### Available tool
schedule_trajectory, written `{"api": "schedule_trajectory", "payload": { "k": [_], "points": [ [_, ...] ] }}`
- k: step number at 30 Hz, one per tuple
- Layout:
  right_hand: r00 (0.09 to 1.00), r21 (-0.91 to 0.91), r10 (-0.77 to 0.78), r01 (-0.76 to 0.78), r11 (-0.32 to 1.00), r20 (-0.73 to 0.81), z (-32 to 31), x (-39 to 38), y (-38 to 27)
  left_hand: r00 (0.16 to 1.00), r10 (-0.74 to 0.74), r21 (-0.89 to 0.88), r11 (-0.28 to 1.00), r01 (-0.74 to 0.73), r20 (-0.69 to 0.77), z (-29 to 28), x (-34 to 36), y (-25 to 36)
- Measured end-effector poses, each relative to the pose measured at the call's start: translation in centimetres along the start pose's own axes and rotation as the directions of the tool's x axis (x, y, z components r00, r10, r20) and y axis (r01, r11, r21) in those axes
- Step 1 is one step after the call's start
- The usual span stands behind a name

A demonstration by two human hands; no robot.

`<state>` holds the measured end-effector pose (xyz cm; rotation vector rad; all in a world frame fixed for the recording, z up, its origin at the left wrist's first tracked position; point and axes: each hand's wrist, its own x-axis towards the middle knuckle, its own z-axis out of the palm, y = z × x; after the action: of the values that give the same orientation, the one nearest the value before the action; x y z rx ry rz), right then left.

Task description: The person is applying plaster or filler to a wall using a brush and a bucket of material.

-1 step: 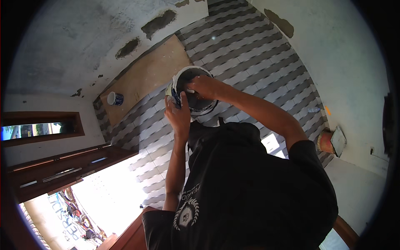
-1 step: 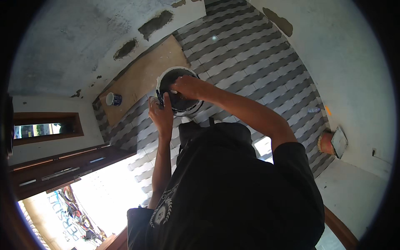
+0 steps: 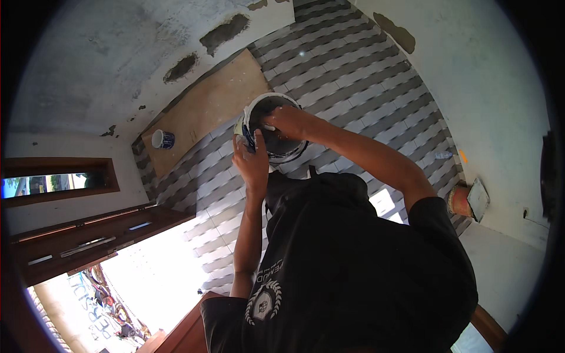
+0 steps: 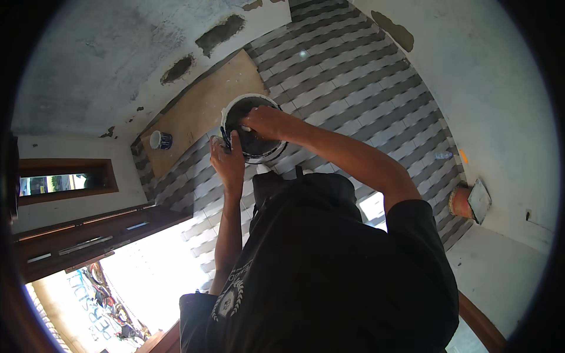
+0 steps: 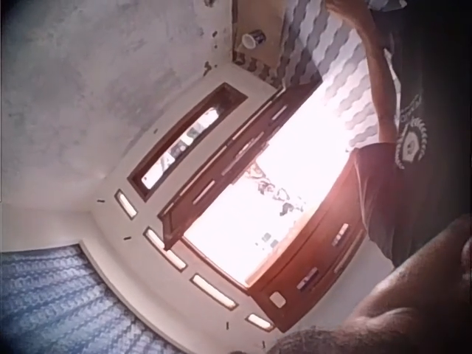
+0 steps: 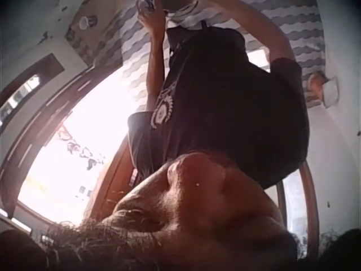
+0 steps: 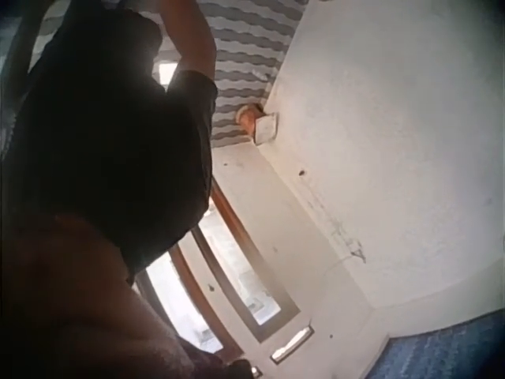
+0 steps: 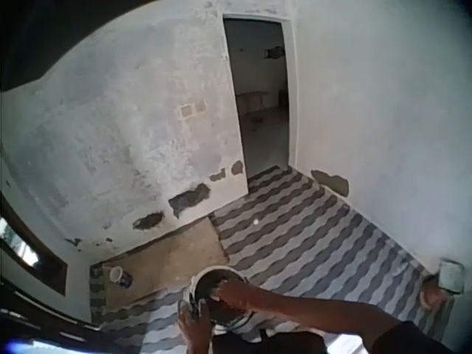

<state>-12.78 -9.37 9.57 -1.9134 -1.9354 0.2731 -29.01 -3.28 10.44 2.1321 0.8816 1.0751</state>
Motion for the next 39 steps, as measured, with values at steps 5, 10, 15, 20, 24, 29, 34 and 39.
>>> {"api": "schedule_trajectory", "payload": {
  "k": [5, 10, 15, 20, 24, 29, 34, 39],
  "points": [
    [0.996, -0.028, 0.086, -0.086, 0.996, 0.003, 0.8, 0.2, 0.0, 0.996, -0.064, 0.027, 0.997, 0.066, -0.054, 0.7, -0.1, -0.8],
    [0.972, -0.010, 0.233, -0.232, 0.973, 0.019, 0.8, 0.2, -1.0, 0.985, -0.163, -0.056, 0.986, 0.159, -0.055, 1.3, -0.4, 0.3],
    [0.915, 0.136, 0.374, -0.355, 0.925, -0.153, 3.2, 0.0, -0.9, 0.982, -0.186, 0.003, 0.982, 0.186, -0.014, 1.3, -1.2, 0.4],
    [0.812, 0.277, 0.565, -0.514, 0.812, -0.149, 3.6, 0.3, -0.8, 0.988, -0.128, -0.050, 0.991, 0.124, -0.086, 1.7, -2.3, -0.2],
    [0.776, 0.346, 0.542, -0.437, 0.831, -0.323, 0.2, 0.6, -1.5, 0.985, -0.130, -0.007, 0.991, 0.130, -0.115, 1.4, -2.0, -0.3],
    [0.896, 0.226, 0.317, -0.254, 0.941, -0.313, -2.5, 0.6, -3.8, 0.977, -0.060, -0.024, 0.998, 0.056, -0.206, 1.2, -1.1, 1.0],
    [0.908, 0.093, 0.341, -0.328, 0.940, -0.245, -1.1, 0.5, -3.5, 0.958, 0.049, 0.033, 0.999, -0.041, -0.281, 1.4, -0.8, 1.1],
    [0.804, 0.360, 0.511, -0.400, 0.843, -0.302, -0.4, 0.9, -3.6, 0.946, 0.119, 0.079, 0.992, -0.099, -0.303, 1.8, -1.5, -0.1]
  ]
}}
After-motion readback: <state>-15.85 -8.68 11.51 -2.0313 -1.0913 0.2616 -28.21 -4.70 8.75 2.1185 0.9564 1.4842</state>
